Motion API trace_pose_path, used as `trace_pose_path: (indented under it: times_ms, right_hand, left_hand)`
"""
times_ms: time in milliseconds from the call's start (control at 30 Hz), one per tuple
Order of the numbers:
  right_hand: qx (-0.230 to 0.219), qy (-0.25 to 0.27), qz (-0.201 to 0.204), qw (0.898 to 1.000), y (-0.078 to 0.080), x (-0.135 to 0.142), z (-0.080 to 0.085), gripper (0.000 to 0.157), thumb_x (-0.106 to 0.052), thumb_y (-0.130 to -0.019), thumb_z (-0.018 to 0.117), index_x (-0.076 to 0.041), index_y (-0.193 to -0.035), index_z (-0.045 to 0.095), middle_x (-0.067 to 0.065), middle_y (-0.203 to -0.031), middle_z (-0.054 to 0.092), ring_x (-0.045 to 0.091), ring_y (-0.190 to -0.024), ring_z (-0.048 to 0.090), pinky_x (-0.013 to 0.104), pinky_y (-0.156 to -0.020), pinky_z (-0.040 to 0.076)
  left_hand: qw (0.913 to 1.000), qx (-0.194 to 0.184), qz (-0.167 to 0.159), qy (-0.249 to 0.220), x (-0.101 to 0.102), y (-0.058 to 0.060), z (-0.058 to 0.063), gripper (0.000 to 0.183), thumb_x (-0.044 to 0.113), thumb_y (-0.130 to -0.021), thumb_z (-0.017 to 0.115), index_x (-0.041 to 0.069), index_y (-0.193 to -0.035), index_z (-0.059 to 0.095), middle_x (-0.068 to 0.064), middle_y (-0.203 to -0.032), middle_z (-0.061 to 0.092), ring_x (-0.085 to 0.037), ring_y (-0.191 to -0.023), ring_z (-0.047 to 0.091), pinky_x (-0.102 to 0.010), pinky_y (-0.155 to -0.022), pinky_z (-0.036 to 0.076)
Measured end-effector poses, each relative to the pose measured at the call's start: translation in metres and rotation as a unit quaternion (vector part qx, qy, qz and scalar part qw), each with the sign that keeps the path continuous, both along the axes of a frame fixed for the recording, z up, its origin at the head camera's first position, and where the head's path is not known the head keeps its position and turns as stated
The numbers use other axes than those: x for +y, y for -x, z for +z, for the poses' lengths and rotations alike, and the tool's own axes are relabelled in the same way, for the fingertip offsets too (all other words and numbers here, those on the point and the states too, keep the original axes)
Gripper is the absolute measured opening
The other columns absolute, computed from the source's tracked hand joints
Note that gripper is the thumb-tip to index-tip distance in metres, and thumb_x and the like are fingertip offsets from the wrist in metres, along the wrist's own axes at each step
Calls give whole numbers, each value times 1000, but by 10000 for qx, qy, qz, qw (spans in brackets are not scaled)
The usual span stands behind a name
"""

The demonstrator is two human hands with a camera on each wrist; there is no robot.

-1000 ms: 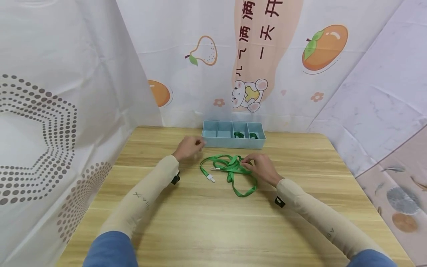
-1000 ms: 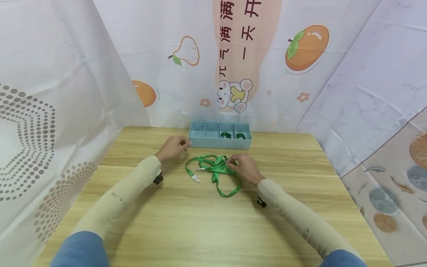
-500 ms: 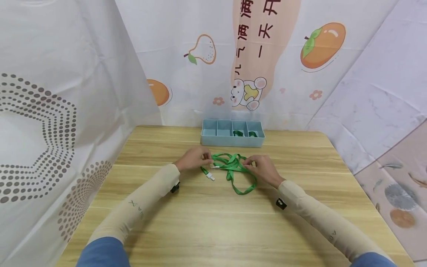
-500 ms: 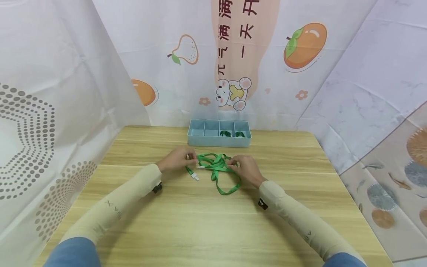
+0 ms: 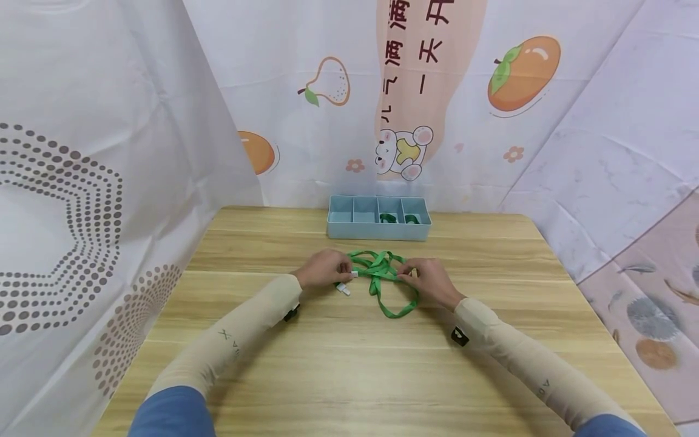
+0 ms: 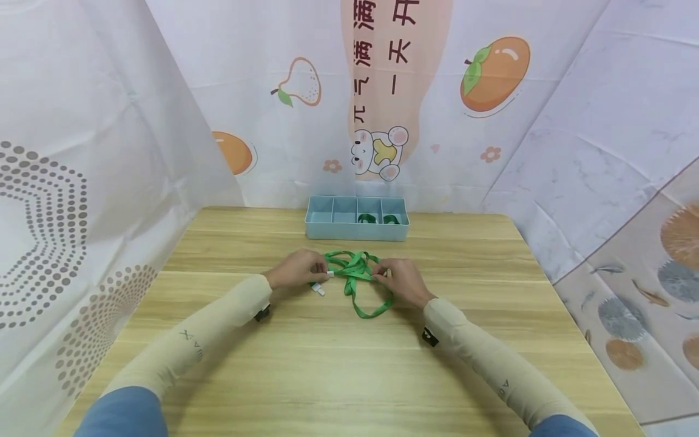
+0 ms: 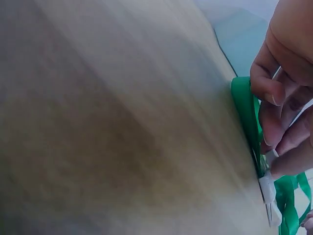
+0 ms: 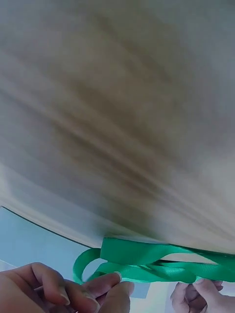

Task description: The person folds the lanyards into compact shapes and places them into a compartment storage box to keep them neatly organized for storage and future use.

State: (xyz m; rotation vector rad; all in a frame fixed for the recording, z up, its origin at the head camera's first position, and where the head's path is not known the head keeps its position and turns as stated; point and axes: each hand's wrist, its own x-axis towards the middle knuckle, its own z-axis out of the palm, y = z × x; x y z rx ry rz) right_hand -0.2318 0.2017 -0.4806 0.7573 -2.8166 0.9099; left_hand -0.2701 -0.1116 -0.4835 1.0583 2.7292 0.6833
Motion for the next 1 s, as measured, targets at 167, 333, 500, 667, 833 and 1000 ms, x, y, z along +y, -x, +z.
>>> trace_pose_path:
  times_ms: [167, 333, 500, 667, 833, 1000]
  right_hand:
    - [62, 24, 21, 10000, 1, -6, 3, 4, -21, -93, 80, -17, -95, 81, -9, -90, 75, 9, -62, 51, 27, -56, 41]
    - [267, 351, 222, 9988, 2, -21, 16, 12, -20, -94, 79, -14, -104, 81, -6, -97, 76, 11, -57, 48, 28, -51, 38]
    - [345, 553, 597, 9961, 4, -41, 26, 19, -23, -93, 80, -16, -111, 80, -3, -107, 75, 12, -60, 51, 29, -53, 43]
    - [244, 597, 668, 9957, 4, -52, 34, 14, -21, -96, 77, -18, -109, 80, -5, -93, 74, 12, -54, 44, 28, -52, 37]
    - [-274, 1121, 362, 9927, 5, -54, 49, 15, -23, -99, 74, -15, -109, 79, -2, -80, 70, 17, -54, 43, 28, -51, 34]
    - [-629, 1945, 155, 9788, 9, -56, 65, 17, -31, -97, 76, -18, -106, 79, 5, -92, 73, 22, -64, 49, 30, -55, 38]
  left_hand:
    - [9988, -262, 190, -368, 0, 0, 8, 9, 27, -100, 72, 19, -95, 75, 10, -90, 70, -6, -81, 63, -28, -74, 53]
    - [9954, -177, 40, -938, 4, -1, 24, 8, 27, -101, 70, 21, -101, 75, 11, -93, 70, -9, -70, 57, -28, -65, 47]
    - [9875, 107, -281, -1547, 13, -2, 38, 8, 31, -99, 73, 26, -101, 78, 13, -86, 71, -9, -53, 46, -27, -54, 39]
    - [9755, -98, -214, -2185, 19, -7, 47, 15, 35, -96, 76, 25, -108, 76, 11, -92, 71, -14, -59, 50, -29, -55, 41]
    - [9576, -695, 101, -2794, 23, -10, 46, 26, 29, -91, 82, 22, -115, 74, 8, -101, 71, -19, -60, 51, -32, -56, 43]
    - [9459, -1252, 111, -2992, 30, -16, 39, 24, 30, -95, 78, 17, -114, 73, 3, -105, 71, -31, -62, 56, -40, -58, 50]
